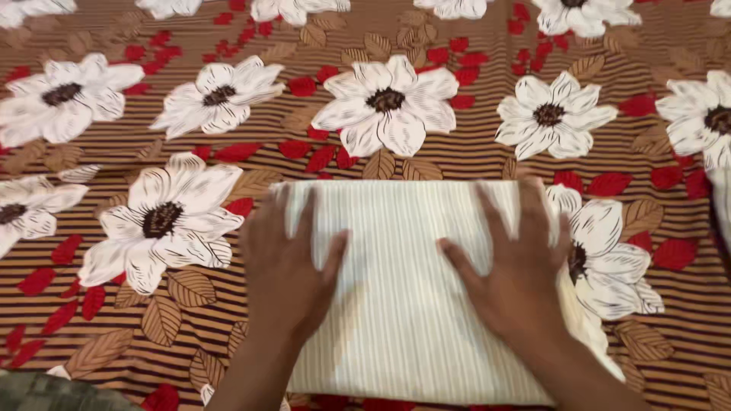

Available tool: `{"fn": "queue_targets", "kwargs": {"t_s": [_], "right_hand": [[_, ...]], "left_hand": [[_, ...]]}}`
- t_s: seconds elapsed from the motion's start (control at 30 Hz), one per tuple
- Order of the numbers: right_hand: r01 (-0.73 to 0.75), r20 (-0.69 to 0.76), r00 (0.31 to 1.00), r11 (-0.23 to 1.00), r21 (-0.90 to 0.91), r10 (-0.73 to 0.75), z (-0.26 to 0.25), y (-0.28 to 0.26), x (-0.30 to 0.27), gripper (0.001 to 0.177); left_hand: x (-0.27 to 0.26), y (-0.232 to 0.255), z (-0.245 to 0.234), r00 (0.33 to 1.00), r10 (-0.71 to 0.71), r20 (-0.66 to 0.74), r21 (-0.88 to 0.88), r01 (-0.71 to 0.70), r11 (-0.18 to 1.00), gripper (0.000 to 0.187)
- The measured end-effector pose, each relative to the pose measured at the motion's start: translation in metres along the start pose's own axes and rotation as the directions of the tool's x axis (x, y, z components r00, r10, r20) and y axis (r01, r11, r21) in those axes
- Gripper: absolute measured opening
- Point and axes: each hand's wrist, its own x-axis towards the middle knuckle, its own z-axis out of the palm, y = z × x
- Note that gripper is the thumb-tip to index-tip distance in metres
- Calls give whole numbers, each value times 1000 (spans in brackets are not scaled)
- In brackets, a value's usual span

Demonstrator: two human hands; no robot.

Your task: The person smooths a floral-patterned bedsheet on a bed, then folds a light-colored striped towel and places it on the bed. The person continues to smooth the bedsheet and arrange the folded towel.

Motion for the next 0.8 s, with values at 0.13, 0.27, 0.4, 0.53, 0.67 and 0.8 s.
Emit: {"fn": "queue_targets", "kwargs": {"t_s": [0.13, 0.27, 0.4, 0.53, 0.67, 0.8], "right_hand": [[0, 129, 992, 1000, -24, 3, 23, -12, -10, 84], [5, 155, 988, 1000, -30, -1, 22, -19, -18, 84], [46, 138, 990, 998, -50, -39, 24, -14, -6, 87], [75, 315, 947, 997, 0, -71, 18, 3, -2, 95], [134, 351, 930, 990, -39, -112, -19, 36, -4, 89], [90, 345, 934, 996, 18, -91, -29, 65, -1, 90]], "left_hand": [[-17, 0, 22, 989, 134, 61, 30, -136, 990, 80], [-26, 0, 15, 988, 94, 125, -6, -94, 996, 82], [-8, 1, 23, 986, 118, 114, 14, -120, 993, 83], [-5, 1, 27, 983, 140, 120, 75, -149, 986, 85], [1, 12, 27, 978, 156, 138, -9, -157, 988, 85], [25, 24, 40, 959, 260, 108, 110, -272, 956, 87]]}}
